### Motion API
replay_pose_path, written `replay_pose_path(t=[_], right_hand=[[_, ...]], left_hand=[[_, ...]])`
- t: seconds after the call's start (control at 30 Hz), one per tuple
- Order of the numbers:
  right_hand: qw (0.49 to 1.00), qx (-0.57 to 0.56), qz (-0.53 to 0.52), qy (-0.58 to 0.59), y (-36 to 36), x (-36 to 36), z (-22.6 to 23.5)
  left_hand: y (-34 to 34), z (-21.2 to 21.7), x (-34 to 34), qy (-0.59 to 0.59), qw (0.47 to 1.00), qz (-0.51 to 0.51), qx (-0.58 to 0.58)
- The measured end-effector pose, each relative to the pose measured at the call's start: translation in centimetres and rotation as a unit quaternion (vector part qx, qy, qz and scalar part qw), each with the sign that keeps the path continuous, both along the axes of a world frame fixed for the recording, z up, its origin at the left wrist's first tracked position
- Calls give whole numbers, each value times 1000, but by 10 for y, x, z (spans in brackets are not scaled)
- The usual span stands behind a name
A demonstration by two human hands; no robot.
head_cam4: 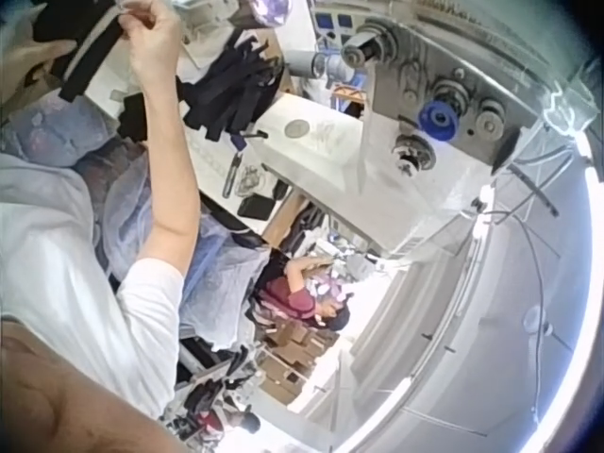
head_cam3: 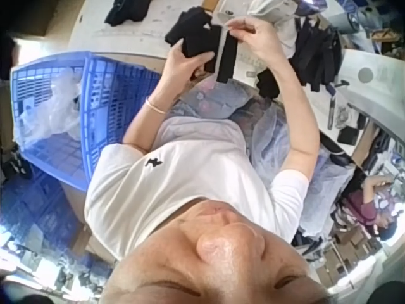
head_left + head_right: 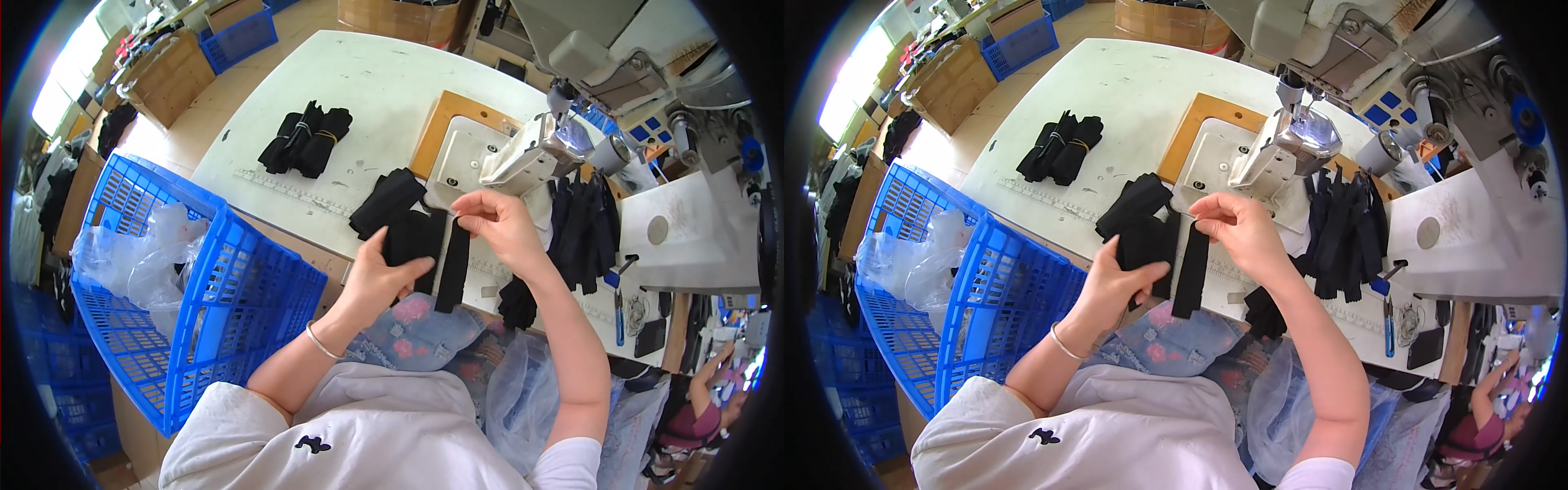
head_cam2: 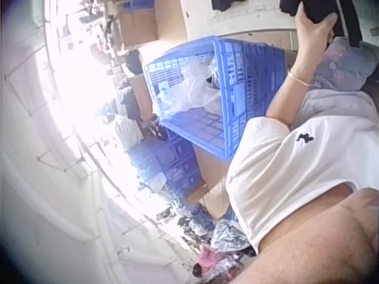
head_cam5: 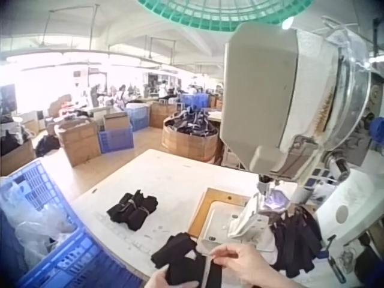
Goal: Counting and inspecting black fabric pieces at a sewing workstation in a shoe factory.
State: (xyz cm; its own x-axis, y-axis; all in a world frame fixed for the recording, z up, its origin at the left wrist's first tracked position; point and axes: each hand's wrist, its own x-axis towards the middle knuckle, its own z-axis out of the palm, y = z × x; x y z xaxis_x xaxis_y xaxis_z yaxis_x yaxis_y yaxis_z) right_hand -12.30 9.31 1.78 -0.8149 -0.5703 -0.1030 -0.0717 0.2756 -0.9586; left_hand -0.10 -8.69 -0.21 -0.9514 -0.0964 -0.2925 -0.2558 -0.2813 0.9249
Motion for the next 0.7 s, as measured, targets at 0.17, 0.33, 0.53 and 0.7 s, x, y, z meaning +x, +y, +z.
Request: replay_pose_path(t=[0.17,0.33,0.53,0.7], right_hand=[[994,64,-20,82,-3,-11,-15],[895,88,-15,438,-7,-1,-11],[991,38,17,127,-21,34,19],[998,-65,7,1,-6,45,31]], left_hand=[[-8,-10,6,36,993,109,30],[-3,-10,10,20,996,86,17],[6,-6,15,41,998,33,31],[2,-24,18,109,987,-35,117]])
